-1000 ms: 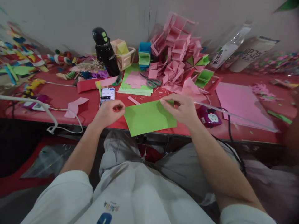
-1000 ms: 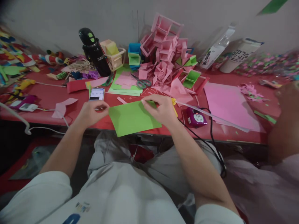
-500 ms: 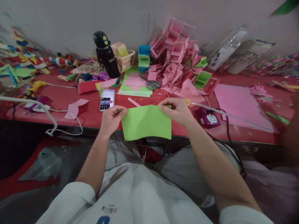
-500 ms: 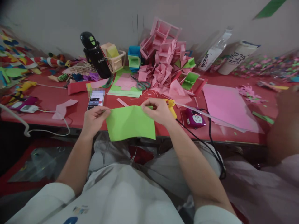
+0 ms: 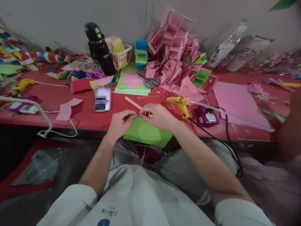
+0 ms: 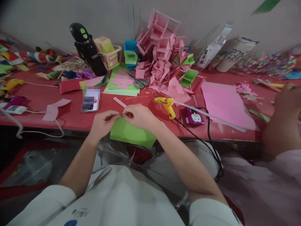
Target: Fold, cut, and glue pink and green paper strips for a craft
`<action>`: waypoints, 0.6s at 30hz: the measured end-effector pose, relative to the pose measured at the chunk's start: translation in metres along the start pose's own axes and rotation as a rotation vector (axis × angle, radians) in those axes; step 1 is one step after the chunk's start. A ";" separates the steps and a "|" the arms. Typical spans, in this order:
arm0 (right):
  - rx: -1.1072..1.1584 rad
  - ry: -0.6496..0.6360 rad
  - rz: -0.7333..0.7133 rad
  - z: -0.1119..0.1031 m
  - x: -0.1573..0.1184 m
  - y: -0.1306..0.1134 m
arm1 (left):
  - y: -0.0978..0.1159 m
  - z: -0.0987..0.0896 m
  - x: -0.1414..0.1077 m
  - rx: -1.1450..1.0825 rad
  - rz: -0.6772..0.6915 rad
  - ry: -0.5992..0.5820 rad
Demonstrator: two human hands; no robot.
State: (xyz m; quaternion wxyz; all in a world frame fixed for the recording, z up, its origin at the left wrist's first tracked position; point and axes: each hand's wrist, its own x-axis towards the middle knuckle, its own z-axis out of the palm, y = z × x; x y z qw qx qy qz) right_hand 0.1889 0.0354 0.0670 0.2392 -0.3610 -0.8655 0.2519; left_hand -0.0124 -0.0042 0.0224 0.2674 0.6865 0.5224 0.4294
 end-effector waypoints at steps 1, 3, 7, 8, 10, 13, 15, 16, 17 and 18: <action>-0.009 0.001 0.006 0.001 0.000 0.001 | -0.001 0.000 0.000 -0.005 -0.003 0.005; -0.016 -0.002 0.011 0.001 0.000 0.005 | -0.003 0.000 0.001 -0.022 -0.006 0.023; 0.041 -0.005 0.009 -0.002 0.001 0.013 | -0.007 -0.006 0.005 -0.019 0.003 0.061; 0.057 -0.005 0.009 -0.003 0.000 0.016 | -0.008 -0.009 0.006 -0.004 0.004 0.076; 0.086 -0.011 0.015 -0.009 -0.002 0.021 | -0.012 -0.018 0.008 0.034 -0.006 0.120; 0.146 -0.038 0.040 -0.019 -0.007 0.030 | -0.021 -0.035 0.010 0.067 -0.046 0.212; 0.174 -0.045 0.061 -0.025 -0.010 0.035 | -0.028 -0.046 0.010 0.061 -0.058 0.258; 0.174 -0.041 0.072 -0.027 -0.011 0.037 | -0.032 -0.050 0.010 0.056 -0.056 0.279; 0.166 -0.037 0.086 -0.030 -0.012 0.039 | -0.036 -0.053 0.010 0.052 -0.050 0.298; 0.154 -0.036 0.099 -0.032 -0.013 0.040 | -0.040 -0.055 0.010 0.047 -0.043 0.315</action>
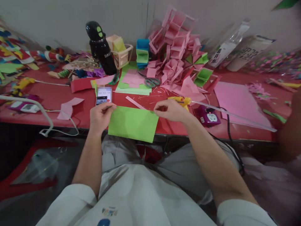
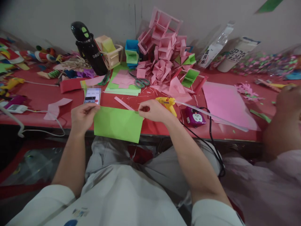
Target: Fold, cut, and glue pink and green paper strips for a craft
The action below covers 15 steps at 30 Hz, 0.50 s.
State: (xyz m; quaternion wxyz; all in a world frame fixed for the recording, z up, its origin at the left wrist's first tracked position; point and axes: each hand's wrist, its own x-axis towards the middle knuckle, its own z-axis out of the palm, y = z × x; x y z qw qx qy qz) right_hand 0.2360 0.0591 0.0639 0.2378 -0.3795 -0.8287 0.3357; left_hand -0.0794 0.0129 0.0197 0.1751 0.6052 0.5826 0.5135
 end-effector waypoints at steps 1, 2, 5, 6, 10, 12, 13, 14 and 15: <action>-0.010 -0.001 0.015 -0.002 -0.001 0.001 | -0.004 -0.001 0.000 -0.005 0.005 0.014; -0.015 -0.003 0.031 -0.005 -0.001 0.002 | -0.007 -0.002 0.001 -0.011 0.007 0.023; -0.031 0.016 0.075 -0.013 -0.004 0.004 | -0.018 -0.006 0.003 -0.013 0.003 0.065; -0.030 0.049 0.094 -0.016 -0.006 0.005 | -0.022 -0.008 0.004 -0.014 0.001 0.094; 0.010 0.175 0.153 -0.021 -0.011 0.003 | -0.034 -0.014 0.007 -0.079 -0.024 0.251; 0.080 0.186 0.173 -0.014 -0.011 0.000 | -0.037 -0.009 0.004 -0.160 -0.059 0.329; 0.138 0.173 0.189 -0.008 -0.010 -0.002 | -0.037 -0.004 0.002 -0.211 -0.078 0.372; 0.208 0.151 0.206 -0.002 -0.009 -0.003 | -0.038 0.002 -0.001 -0.268 -0.100 0.406; 0.286 0.110 0.220 0.006 -0.007 -0.004 | -0.037 0.008 -0.005 -0.322 -0.130 0.416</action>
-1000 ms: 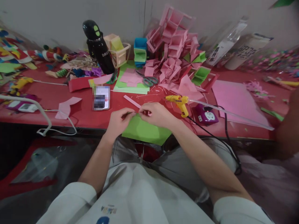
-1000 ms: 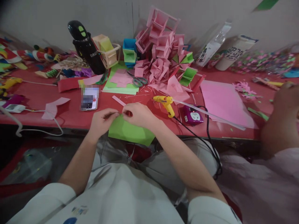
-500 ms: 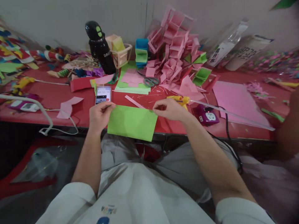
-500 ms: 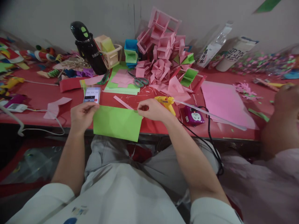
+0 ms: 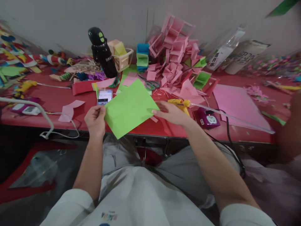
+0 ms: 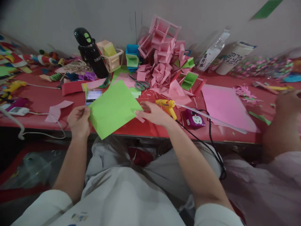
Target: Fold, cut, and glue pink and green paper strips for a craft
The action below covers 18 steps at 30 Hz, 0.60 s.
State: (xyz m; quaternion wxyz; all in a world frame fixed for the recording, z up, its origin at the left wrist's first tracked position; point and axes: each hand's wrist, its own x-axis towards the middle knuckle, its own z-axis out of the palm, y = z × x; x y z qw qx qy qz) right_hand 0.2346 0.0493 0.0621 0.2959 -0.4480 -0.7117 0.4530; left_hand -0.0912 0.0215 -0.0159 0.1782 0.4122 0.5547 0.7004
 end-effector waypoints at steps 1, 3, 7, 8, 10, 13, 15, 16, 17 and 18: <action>0.084 -0.048 0.016 0.007 0.001 0.002 | -0.002 0.004 -0.006 -0.031 -0.047 0.006; 0.266 -0.072 0.053 0.020 0.004 0.006 | -0.004 0.009 -0.018 -0.049 -0.153 -0.024; 0.450 0.070 0.121 0.031 0.007 0.011 | 0.010 0.008 -0.033 0.141 -0.059 -0.207; 0.451 0.107 0.121 0.032 0.007 0.011 | 0.018 0.007 -0.037 0.238 0.064 -0.249; 0.443 0.174 0.110 0.033 0.008 0.009 | 0.038 0.008 -0.045 0.449 0.257 -0.384; 0.450 0.283 0.080 0.037 0.009 0.006 | 0.068 0.019 -0.063 0.466 0.162 -0.717; 0.478 0.338 0.044 0.041 0.010 0.005 | 0.082 0.031 -0.073 0.395 0.051 -0.872; 0.502 0.349 0.023 0.043 0.011 0.005 | 0.087 0.036 -0.077 0.335 0.008 -0.936; 0.533 0.349 0.002 0.045 0.011 0.005 | 0.091 0.041 -0.080 0.274 -0.028 -0.957; 0.570 0.335 -0.015 0.046 0.011 0.005 | 0.095 0.045 -0.082 0.212 -0.066 -0.963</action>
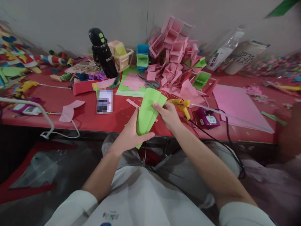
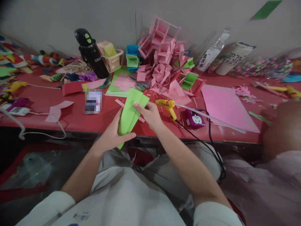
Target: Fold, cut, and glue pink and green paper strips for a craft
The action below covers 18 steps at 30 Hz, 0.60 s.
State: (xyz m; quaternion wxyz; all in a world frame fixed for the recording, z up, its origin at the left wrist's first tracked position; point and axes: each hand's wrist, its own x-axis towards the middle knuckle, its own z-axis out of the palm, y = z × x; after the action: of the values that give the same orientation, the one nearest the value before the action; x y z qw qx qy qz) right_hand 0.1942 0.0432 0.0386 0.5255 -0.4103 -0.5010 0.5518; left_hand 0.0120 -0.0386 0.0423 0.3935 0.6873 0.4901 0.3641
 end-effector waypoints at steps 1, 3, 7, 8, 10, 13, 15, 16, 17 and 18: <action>0.040 -0.018 0.001 0.000 0.000 0.000 | 0.003 0.002 0.001 -0.078 -0.009 -0.002; 0.108 -0.044 0.023 0.000 0.001 -0.001 | 0.006 0.002 0.003 -0.260 -0.056 0.004; 0.130 -0.038 0.134 -0.004 0.005 -0.007 | -0.002 -0.005 0.003 -0.565 -0.213 0.119; 0.129 -0.036 0.162 -0.007 0.006 -0.009 | -0.007 -0.009 0.002 -0.573 -0.246 0.184; 0.119 -0.028 0.218 -0.014 0.010 -0.012 | -0.020 -0.020 0.000 -0.464 -0.284 0.311; -0.010 -0.021 0.273 -0.029 0.013 -0.016 | -0.039 -0.042 -0.009 0.004 -0.182 0.452; -0.175 -0.052 0.234 -0.039 0.014 -0.018 | -0.044 -0.055 -0.015 0.393 -0.125 0.505; -0.275 -0.070 0.205 -0.043 0.014 -0.019 | -0.044 -0.060 -0.017 0.535 -0.099 0.509; -0.382 -0.085 0.179 -0.045 0.013 -0.020 | -0.041 -0.062 -0.018 0.643 -0.069 0.488; -0.488 -0.097 0.159 -0.047 0.013 -0.021 | -0.037 -0.063 -0.016 0.706 -0.032 0.452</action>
State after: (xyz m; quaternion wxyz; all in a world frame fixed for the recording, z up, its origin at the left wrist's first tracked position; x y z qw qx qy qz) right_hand 0.2423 0.0608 0.0528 0.3414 -0.5362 -0.6100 0.4730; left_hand -0.0622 -0.0348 0.0338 0.0219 0.6750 0.6693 0.3096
